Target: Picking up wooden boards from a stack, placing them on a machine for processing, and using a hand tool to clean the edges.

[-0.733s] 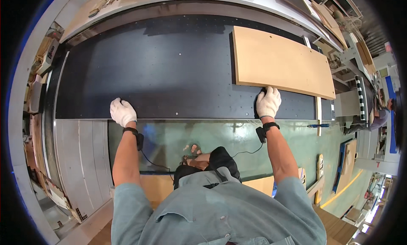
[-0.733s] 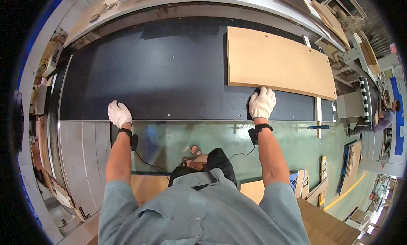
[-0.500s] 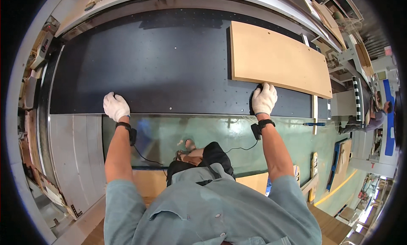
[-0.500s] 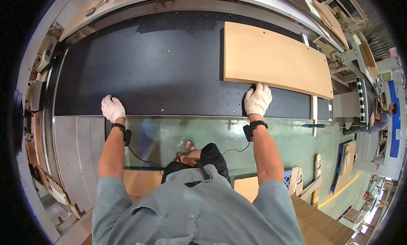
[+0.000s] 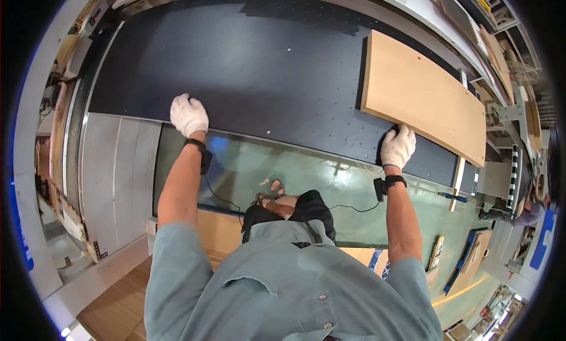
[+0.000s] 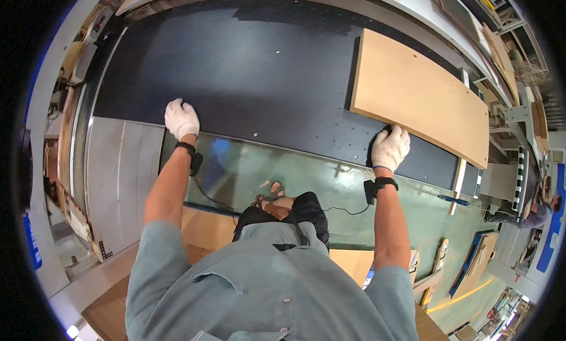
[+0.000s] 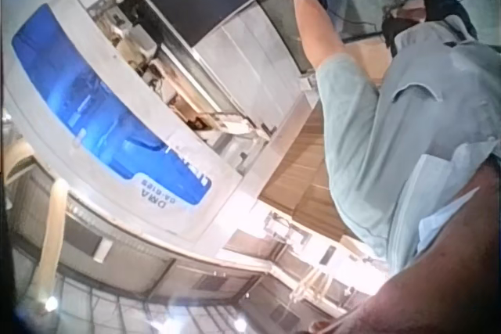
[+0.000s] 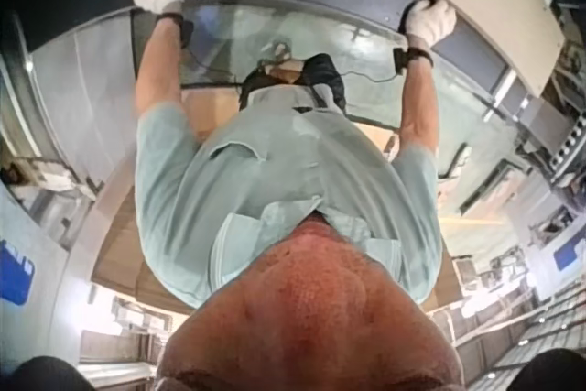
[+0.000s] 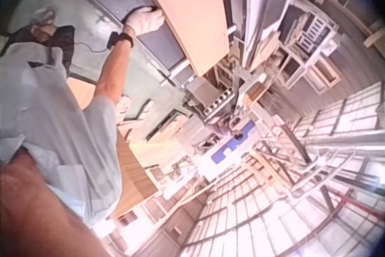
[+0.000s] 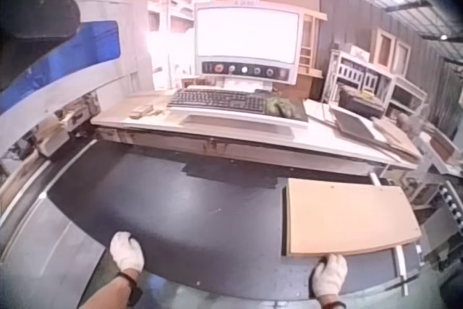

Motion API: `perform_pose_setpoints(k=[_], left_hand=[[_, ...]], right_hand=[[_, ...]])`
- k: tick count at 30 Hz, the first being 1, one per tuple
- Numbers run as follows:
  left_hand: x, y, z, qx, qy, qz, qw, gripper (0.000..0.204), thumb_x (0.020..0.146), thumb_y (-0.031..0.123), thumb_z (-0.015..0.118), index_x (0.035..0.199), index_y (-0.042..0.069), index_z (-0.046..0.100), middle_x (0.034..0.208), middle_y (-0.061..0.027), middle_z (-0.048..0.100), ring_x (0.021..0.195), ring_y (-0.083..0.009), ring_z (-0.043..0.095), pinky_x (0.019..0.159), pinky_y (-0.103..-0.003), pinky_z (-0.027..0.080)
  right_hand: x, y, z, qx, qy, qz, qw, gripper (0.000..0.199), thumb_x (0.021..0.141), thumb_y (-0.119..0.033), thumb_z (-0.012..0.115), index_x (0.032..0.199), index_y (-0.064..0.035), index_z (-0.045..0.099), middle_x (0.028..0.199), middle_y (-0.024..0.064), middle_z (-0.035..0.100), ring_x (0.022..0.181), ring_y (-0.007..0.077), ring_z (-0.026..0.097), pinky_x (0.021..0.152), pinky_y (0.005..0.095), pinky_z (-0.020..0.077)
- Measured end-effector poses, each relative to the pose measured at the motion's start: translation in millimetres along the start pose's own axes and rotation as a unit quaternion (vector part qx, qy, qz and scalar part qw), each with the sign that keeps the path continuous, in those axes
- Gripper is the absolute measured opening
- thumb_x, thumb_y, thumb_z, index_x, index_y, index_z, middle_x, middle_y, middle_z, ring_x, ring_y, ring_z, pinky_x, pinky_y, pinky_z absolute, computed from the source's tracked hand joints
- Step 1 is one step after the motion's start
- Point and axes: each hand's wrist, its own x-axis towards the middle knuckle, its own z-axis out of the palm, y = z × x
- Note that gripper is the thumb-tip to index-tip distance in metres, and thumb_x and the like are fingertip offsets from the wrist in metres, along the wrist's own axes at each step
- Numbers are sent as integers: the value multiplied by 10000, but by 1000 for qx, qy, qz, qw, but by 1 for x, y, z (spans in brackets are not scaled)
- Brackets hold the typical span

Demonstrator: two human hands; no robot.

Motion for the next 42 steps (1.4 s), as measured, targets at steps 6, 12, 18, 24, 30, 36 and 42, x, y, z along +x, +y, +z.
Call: perform_pose_setpoints(k=[6, 12, 18, 24, 30, 36, 42], left_hand=[[-19, 11, -1, -46, -11, 80, 996, 305, 941, 260, 645, 1193, 96, 696, 1289, -141, 670, 1230, -366, 597, 1059, -528, 454], [-87, 127, -73, -23, -165, 275, 947, 347, 869, 255, 656, 1151, 57, 697, 1279, -151, 669, 1217, -328, 604, 1009, -476, 466], [-199, 183, -103, -252, -186, 489, 814, 512, 926, 334, 675, 1346, 41, 664, 1412, -196, 627, 1342, -349, 576, 1167, -490, 423], [-146, 149, -88, -165, -181, 410, 879, 514, 965, 385, 655, 1363, 61, 653, 1470, -182, 614, 1366, -343, 571, 1194, -517, 399], [-28, 16, -58, 26, -172, 59, 983, 499, 947, 409, 656, 1302, 59, 650, 1422, -180, 602, 1300, -356, 584, 1051, -493, 486], [12, -61, -34, -50, -118, -293, 947, 742, 930, 460, 782, 1498, 57, 525, 1555, -226, 516, 1394, -412, 557, 1124, -506, 507], [32, -34, -31, -316, -102, -603, 725, 755, 958, 429, 763, 1510, 12, 459, 1517, -250, 572, 1332, -394, 623, 1070, -477, 543]], right_hand=[[2, -5, 3, -4, 15, -11, 1000, 305, 924, -244, 667, 1126, -16, 675, 1232, 214, 669, 1209, 418, 605, 1037, 523, 479], [1, -6, -1, -5, 4, -2, 1000, 319, 925, -249, 667, 1136, -10, 671, 1254, 222, 669, 1225, 424, 604, 1039, 514, 483], [2, -8, -1, 10, -8, -24, 1000, 321, 949, -268, 637, 1170, -41, 689, 1222, 223, 681, 1175, 422, 632, 1022, 522, 503], [1, 7, 4, 8, -8, -20, 1000, 355, 949, -269, 641, 1206, -27, 679, 1273, 217, 671, 1230, 419, 608, 1056, 518, 487], [3, 6, 5, -12, -37, 2, 999, 380, 959, -275, 635, 1244, -24, 668, 1348, 220, 643, 1262, 416, 591, 1077, 509, 468], [5, 2, 5, -11, -33, -2, 999, 384, 982, -292, 612, 1269, -42, 660, 1339, 202, 640, 1257, 405, 598, 1068, 506, 478], [-1, 8, 2, 0, -13, -11, 1000, 321, 951, -236, 651, 1185, -18, 664, 1260, 215, 656, 1222, 415, 600, 1051, 514, 478]])
